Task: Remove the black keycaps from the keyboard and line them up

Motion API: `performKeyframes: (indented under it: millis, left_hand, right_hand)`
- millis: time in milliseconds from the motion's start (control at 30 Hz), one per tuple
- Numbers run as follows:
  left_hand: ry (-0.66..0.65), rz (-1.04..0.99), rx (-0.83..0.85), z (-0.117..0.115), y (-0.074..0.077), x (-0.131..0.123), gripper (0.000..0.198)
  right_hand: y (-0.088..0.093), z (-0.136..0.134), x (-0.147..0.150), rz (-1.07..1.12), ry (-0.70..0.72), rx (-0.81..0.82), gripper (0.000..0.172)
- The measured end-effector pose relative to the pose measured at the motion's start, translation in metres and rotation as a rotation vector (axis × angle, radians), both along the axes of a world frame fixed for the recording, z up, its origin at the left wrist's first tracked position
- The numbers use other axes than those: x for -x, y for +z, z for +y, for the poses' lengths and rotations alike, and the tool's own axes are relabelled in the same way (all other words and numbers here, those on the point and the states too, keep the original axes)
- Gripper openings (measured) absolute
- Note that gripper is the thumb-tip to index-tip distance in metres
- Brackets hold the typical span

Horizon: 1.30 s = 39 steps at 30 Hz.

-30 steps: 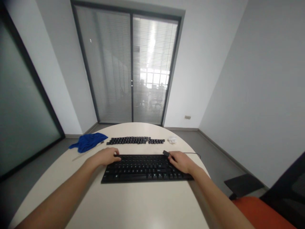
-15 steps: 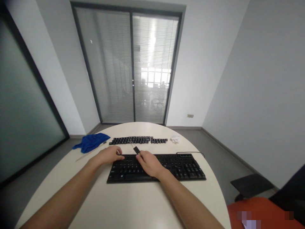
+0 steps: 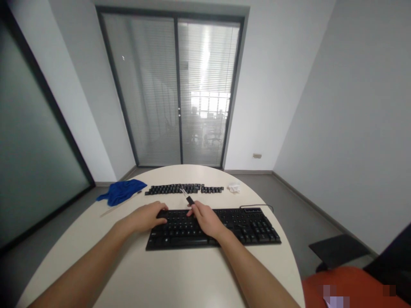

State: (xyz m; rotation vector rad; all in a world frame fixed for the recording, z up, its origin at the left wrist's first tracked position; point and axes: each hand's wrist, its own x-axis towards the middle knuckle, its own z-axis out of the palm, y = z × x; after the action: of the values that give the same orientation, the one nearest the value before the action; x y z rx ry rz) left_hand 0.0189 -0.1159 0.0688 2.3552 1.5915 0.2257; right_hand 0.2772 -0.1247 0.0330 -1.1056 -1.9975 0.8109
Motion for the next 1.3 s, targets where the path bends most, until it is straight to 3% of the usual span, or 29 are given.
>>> performKeyframes:
  millis: [200, 400, 500, 633, 733, 867, 1033, 1300]
  left_hand:
    - [-0.097, -0.255, -0.101, -0.01, -0.025, 0.015, 0.036]
    - [-0.161, -0.408, -0.217, -0.015, -0.044, 0.033, 0.033]
    - [-0.147, -0.399, -0.24, -0.011, -0.045, 0.038, 0.034]
    - [-0.141, -0.399, -0.254, -0.003, -0.046, 0.041, 0.036]
    - [-0.145, -0.412, -0.232, 0.0, -0.046, 0.041, 0.036]
    - [-0.101, -0.454, -0.214, 0.002, -0.047, 0.042, 0.035]
    - [-0.027, -0.517, -0.218, 0.005, -0.05, 0.042, 0.032]
    - [-0.017, -0.49, -0.168, 0.001, -0.044, 0.038, 0.03]
  right_hand:
    - [0.0, -0.001, -0.002, 0.114, -0.02, 0.026, 0.031]
    - [0.014, -0.004, 0.009, 0.113, -0.051, -0.033, 0.029]
    - [0.023, -0.004, 0.025, 0.059, -0.017, 0.023, 0.026]
    - [0.029, 0.008, 0.05, 0.21, 0.302, 0.209, 0.021]
    - [0.03, 0.022, 0.063, 0.291, 0.402, 0.258, 0.021]
    - [0.024, 0.034, 0.07, 0.246, 0.46, 0.301, 0.027]
    - [0.012, 0.034, 0.069, 0.204, 0.427, 0.206, 0.03]
    - [0.009, 0.033, 0.074, 0.325, 0.48, 0.419, 0.035]
